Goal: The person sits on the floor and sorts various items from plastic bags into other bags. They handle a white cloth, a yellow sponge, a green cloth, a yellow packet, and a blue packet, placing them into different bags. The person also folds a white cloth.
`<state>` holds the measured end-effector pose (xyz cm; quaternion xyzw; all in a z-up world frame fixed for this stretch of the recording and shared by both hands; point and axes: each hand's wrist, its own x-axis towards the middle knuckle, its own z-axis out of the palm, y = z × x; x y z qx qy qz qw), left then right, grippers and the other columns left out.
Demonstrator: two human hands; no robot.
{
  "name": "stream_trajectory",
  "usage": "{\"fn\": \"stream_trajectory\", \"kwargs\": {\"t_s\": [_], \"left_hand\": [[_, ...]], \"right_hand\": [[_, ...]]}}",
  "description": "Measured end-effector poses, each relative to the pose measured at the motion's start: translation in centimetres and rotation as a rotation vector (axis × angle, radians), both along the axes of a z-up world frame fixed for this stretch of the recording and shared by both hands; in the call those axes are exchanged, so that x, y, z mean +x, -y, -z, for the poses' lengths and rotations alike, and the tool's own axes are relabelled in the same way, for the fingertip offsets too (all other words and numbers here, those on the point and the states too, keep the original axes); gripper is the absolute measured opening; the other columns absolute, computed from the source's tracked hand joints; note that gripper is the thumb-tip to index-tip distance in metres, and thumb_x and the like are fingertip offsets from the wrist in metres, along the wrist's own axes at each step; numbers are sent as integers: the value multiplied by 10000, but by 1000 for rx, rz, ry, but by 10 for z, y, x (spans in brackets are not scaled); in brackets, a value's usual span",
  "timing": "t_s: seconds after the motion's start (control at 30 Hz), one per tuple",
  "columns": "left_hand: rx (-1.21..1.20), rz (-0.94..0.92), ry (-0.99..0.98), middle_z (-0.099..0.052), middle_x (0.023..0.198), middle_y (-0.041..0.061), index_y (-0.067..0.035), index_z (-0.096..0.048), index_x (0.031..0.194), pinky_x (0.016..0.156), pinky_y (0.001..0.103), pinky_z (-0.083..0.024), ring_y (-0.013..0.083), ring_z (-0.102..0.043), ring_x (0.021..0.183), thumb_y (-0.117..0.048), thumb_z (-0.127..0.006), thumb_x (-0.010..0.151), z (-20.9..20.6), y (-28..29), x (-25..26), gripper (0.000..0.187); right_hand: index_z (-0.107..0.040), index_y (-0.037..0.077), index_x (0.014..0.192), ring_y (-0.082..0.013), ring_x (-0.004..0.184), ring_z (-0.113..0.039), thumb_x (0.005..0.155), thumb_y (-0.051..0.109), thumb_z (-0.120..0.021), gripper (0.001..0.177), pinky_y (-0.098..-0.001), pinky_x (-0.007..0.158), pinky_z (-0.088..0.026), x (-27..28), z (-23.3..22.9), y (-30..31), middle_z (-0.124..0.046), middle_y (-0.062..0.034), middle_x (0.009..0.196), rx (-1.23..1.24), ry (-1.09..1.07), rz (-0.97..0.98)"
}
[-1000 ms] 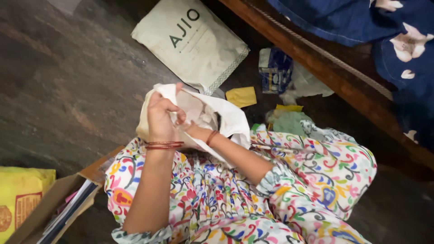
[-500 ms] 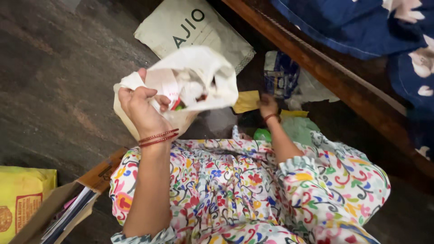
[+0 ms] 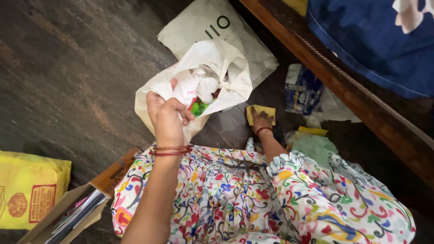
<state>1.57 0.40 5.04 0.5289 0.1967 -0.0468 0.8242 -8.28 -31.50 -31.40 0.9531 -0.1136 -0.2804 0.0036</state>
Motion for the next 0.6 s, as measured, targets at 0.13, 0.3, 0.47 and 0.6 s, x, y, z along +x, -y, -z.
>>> {"fn": "stream_trajectory", "kwargs": {"t_s": [0.13, 0.3, 0.47, 0.6], "left_hand": [[40, 72, -98, -585, 1439, 226, -12, -384, 1063, 357, 257, -378, 180, -557, 425, 10, -494, 740, -2, 2, 0, 342], [97, 99, -116, -604, 1416, 230, -1, -383, 1047, 349, 260, -395, 170, -524, 422, -6, -501, 764, -6, 4, -1, 307], [95, 127, -77, -612, 1389, 229, 17, -409, 1076, 354, 270, -417, 175, -529, 448, -16, -508, 782, 0, 9, -3, 312], [68, 112, -61, -593, 1404, 204, 17, -418, 1106, 365, 281, -445, 188, -559, 459, -36, -517, 782, 1, 11, -2, 343]], "right_hand": [[-441, 324, 1554, -404, 1147, -679, 969, 216, -576, 610, -567, 1010, -494, 1, 1, 5, -695, -223, 1240, 125, 74, -1], [-611, 157, 1356, -385, 1084, -699, 982, 214, -678, 384, -497, 908, -575, 7, -5, -1, -738, -193, 1201, 663, 674, 570], [-553, 87, 1392, -299, 1125, -691, 961, 231, -694, 476, -469, 920, -588, -17, -11, 3, -680, -122, 1281, 1698, 715, 1224], [-528, 49, 1419, -290, 1151, -678, 972, 217, -690, 504, -476, 943, -585, -13, -34, 10, -646, -113, 1330, 1732, 934, 1361]]}}
